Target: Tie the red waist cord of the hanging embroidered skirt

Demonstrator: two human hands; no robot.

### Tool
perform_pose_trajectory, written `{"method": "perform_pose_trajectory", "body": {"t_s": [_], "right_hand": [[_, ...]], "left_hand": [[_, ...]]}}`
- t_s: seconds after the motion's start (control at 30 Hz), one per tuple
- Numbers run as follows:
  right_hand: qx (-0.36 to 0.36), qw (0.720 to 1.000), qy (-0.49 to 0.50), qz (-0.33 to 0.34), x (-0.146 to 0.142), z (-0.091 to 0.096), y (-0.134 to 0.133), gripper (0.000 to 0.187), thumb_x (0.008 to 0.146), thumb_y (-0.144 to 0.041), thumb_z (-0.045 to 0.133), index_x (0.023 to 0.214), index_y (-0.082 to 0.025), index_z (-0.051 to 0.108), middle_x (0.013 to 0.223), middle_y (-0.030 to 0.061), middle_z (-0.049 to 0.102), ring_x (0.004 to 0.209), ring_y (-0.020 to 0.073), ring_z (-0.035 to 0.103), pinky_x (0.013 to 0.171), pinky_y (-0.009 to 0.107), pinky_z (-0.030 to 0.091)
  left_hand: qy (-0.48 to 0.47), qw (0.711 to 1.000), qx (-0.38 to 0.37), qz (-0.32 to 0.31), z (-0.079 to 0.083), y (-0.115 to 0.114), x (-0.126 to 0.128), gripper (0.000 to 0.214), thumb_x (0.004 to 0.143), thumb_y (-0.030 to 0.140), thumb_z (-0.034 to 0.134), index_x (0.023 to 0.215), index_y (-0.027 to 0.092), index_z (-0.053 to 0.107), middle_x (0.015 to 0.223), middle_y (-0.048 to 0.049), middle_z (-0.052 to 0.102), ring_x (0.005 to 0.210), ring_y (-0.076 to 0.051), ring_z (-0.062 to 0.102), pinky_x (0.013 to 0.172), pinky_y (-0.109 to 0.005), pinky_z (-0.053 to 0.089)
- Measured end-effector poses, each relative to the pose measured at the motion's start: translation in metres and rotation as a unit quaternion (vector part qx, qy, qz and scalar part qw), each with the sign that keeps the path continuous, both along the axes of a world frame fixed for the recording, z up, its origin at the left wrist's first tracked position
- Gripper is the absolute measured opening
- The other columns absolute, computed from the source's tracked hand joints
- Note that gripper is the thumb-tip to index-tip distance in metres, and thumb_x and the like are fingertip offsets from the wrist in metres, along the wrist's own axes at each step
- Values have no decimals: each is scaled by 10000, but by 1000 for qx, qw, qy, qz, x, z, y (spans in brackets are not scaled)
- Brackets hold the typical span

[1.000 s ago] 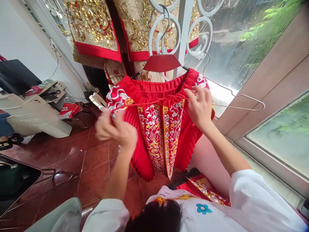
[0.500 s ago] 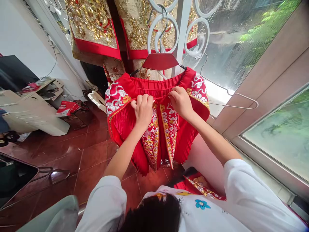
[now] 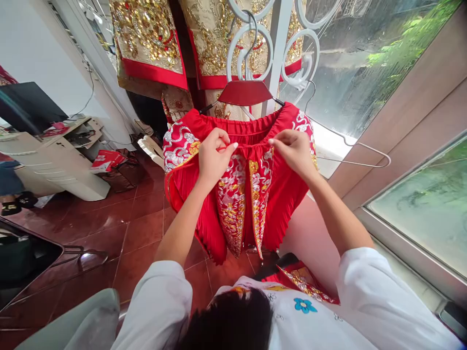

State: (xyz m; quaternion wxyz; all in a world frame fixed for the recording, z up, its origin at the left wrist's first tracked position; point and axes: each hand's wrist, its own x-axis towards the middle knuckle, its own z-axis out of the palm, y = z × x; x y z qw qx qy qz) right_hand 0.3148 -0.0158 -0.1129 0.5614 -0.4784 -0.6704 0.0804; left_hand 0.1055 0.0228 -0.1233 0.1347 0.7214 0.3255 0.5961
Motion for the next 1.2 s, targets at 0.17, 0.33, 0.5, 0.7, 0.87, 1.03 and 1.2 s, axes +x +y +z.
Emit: {"method": "perform_pose_trajectory", "body": {"t_s": [0.17,0.33,0.5,0.7,0.87,1.03,1.2], "right_hand": [[22,997,72,-28,23,0,0,321,774,-408,634,598,-174,505,524,-28,371,478,60,301,462,228,223],[-233,950,190,89,17,-6,-4,283,780,-448,611,723,-175,561,448,-84,277,374,32,168,362,195,112],[-289,928,20,236,9,1,-4,192,692,-325,686,742,-143,652,510,-46,470,413,24,319,375,178,195],[-118,964,87,220,-22,6,6,224,712,-355,669,803,-157,723,600,-6,578,519,68,445,477,212,330],[66,990,104,73,-36,-5,23,175,782,-283,600,825,-171,728,732,28,635,650,112,535,621,257,412],[161,979,-118,-39,-36,-12,30,255,900,-268,482,888,-192,725,664,17,573,605,108,482,583,251,334],[194,944,-221,-150,-41,-17,32,288,951,-277,426,961,-206,705,654,22,543,607,123,429,545,264,294]], "left_hand": [[-28,1000,-1,-13,6,3,-12,146,732,162,597,673,194,467,564,49,400,491,-72,364,478,-216,292],[126,991,12,41,5,-17,-24,125,712,117,553,737,178,660,666,-15,587,577,-120,489,550,-253,374],[138,961,59,233,-1,-14,-10,158,818,162,539,841,174,695,831,-81,617,793,-213,556,695,-327,414],[41,964,114,238,2,16,21,130,865,218,555,828,194,678,892,-71,646,879,-215,558,782,-332,418],[-1,989,106,106,7,16,33,44,781,163,655,743,181,668,801,-20,674,767,-161,575,771,-302,436],[27,997,59,30,9,13,28,24,742,168,686,723,182,678,763,-12,683,747,-160,545,757,-311,435],[92,994,31,48,13,8,24,41,779,180,632,747,191,656,805,-10,683,792,-177,542,788,-338,423]]}}
